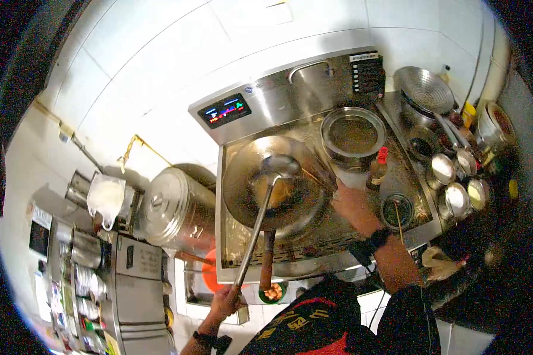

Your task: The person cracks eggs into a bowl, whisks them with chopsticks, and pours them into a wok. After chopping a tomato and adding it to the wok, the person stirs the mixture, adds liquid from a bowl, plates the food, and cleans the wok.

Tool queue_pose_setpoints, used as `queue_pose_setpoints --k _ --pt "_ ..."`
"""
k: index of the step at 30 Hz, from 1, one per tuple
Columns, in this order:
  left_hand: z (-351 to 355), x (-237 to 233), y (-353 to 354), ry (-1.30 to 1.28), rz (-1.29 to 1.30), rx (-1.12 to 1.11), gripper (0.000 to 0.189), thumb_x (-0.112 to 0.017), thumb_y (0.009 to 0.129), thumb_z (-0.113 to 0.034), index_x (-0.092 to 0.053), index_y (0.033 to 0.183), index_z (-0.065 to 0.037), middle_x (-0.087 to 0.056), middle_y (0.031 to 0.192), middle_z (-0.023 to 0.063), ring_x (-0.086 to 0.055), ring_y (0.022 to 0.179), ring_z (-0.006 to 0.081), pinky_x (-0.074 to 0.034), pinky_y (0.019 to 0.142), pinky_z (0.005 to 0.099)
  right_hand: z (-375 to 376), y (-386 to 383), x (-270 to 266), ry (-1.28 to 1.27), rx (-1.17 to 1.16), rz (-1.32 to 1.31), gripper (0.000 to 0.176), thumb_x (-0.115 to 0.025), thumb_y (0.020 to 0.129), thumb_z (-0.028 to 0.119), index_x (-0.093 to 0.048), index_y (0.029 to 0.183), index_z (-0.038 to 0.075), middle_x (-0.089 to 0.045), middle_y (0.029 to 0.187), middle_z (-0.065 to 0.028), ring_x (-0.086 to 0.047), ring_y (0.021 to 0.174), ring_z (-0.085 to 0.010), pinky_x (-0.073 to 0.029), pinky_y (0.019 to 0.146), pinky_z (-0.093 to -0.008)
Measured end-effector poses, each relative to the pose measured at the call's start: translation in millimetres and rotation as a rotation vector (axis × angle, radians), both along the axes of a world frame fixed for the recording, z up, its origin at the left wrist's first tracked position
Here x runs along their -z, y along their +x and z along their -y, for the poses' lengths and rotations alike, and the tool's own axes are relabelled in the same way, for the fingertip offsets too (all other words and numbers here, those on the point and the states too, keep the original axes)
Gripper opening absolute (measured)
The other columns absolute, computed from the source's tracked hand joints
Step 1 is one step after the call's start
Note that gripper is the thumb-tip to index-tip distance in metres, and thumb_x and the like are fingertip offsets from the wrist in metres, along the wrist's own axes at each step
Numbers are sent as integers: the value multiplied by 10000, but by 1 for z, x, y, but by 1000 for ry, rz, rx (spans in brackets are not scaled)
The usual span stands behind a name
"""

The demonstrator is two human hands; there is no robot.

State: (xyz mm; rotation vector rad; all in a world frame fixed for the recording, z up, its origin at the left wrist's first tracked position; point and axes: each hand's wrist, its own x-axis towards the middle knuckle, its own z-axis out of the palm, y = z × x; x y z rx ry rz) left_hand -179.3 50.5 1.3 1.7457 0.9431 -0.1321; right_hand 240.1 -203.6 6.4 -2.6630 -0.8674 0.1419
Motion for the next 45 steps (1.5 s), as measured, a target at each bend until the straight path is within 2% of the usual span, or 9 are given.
queue_pose_setpoints --k 6,8,14,18,24,28,34,40,45 --pt "25 6 28 382 385 518 325 -528 993 -392 -554 943 -73 -426 505 -26 -390 369 83 -288 340 257 57 -62 19 323 129 -215 733 -694 826 314 -396 1422 9 -640 1036 -308 -638 939 -437 -507 835 -483" --pt "66 -66 69 -394 27 75 265 -566 980 -333 -540 960 -69 -421 508 -28 -388 377 81 -282 345 260 93 -78 40 424 156 -247 745 -712 822 318 -399 1414 -9 -630 1124 -281 -646 939 -414 -506 853 -469" --pt "106 0 104 -26 36 406 466 -663 876 -440 -581 1002 1 -645 763 156 -646 709 290 -495 647 420 170 -156 47 1108 633 -1255 464 -681 864 181 -484 1240 -6 -649 917 -139 -662 693 -216 -549 560 -333" --pt "142 59 130 42 101 431 491 -636 885 -440 -531 1070 3 -645 842 232 -646 793 412 -496 693 475 175 -184 2 1337 521 -1315 504 -697 773 92 -515 1233 -5 -651 937 -167 -677 746 -289 -592 625 -406" --pt "204 160 146 -157 272 468 465 -624 903 -314 -411 1179 -5 -628 910 268 -630 818 454 -493 711 490 135 -117 -29 465 221 -824 823 -761 731 98 -374 1455 35 -644 1181 -185 -648 1024 -239 -505 908 -349" --pt "188 170 137 -238 597 988 401 -610 916 -290 -504 1147 20 -641 1018 241 -648 945 329 -509 788 397 19 -71 -77 45 -190 -414 879 -766 729 184 -335 1494 135 -612 1251 -217 -614 1128 -309 -469 972 -367" --pt "71 102 53 -1730 609 -248 664 -357 1004 -529 -441 1360 25 -573 1255 245 -606 1124 316 -438 1029 437 -168 -26 -11 -271 -537 -468 838 -702 741 206 -338 1491 125 -670 1049 -222 -666 936 -293 -510 828 -372" --pt "48 49 59 -967 319 -124 480 -493 991 -429 -541 1170 14 -651 1039 151 -663 912 239 -543 865 385 -293 -9 31 56 -192 -346 910 -736 720 181 -278 1485 -1 -681 972 -218 -672 869 -306 -528 754 -385" --pt "55 80 89 -1483 628 -345 317 -580 961 -344 -561 1083 -51 -599 860 56 -618 735 181 -556 698 325 -213 1 12 -404 -644 -491 919 -781 717 235 -325 1497 72 -621 1223 -142 -587 1088 -237 -434 973 -310"
